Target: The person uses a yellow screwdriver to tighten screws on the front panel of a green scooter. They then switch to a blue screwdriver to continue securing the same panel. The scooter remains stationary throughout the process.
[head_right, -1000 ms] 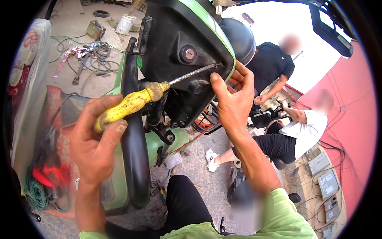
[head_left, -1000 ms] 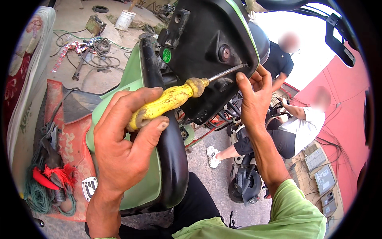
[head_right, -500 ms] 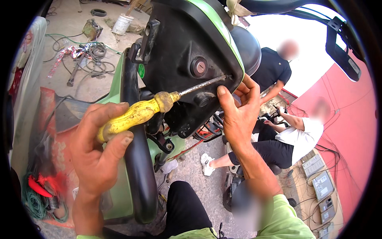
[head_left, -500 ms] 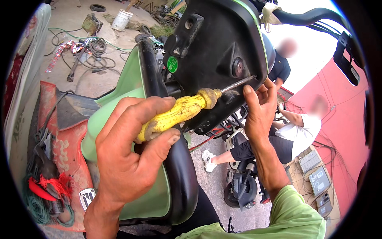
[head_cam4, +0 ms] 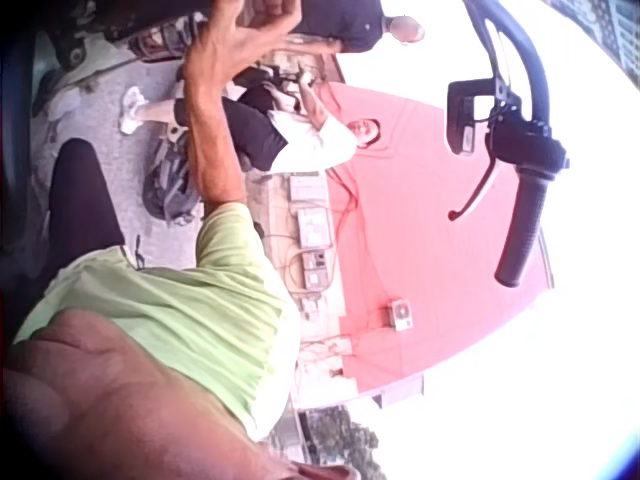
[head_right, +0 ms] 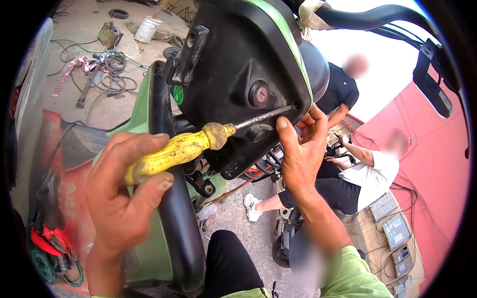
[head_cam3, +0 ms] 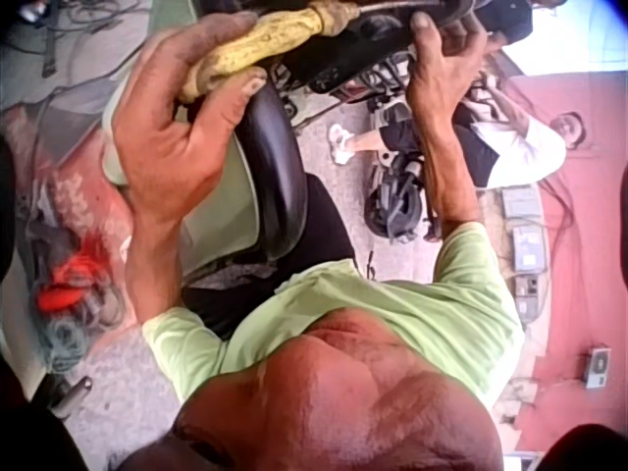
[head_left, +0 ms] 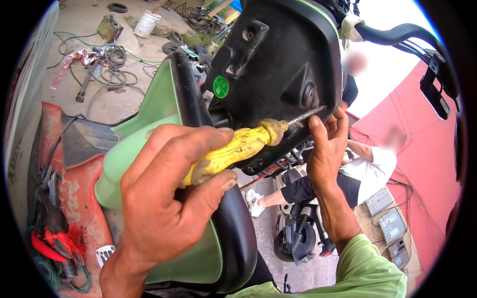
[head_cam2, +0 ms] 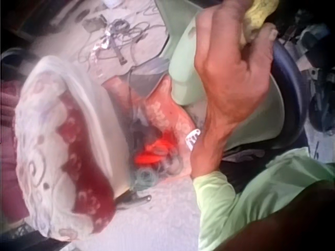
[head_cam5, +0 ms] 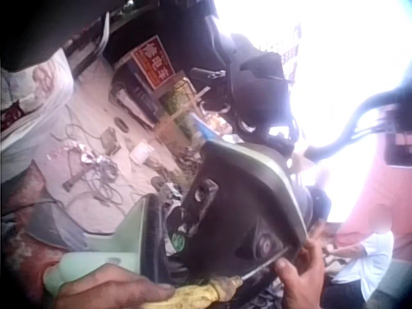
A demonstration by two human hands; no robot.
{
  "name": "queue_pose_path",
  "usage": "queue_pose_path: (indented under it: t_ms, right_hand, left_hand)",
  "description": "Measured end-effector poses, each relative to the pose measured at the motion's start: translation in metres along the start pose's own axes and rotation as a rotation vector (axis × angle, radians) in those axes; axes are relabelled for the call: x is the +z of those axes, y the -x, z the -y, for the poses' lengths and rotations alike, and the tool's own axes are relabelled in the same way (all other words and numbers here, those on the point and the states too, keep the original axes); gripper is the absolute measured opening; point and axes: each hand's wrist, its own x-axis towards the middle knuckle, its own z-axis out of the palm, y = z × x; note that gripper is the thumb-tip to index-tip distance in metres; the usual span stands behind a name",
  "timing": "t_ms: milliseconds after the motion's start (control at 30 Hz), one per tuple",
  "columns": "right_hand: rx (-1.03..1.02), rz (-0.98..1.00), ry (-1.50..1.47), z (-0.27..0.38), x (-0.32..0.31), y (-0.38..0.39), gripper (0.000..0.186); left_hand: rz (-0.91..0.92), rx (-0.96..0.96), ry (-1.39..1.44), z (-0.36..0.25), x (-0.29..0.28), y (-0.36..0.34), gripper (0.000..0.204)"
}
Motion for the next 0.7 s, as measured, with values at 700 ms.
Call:
queue_pose_path:
  t_ms: [700]
  right_hand:
    - [-0.002, -0.02, 0.005, -0.0017, 0.0035, -0.0016, 0.055]
  left_hand:
    - [-0.001, 0.062, -0.036, 0.0046, 0.0016, -0.009, 0.039]
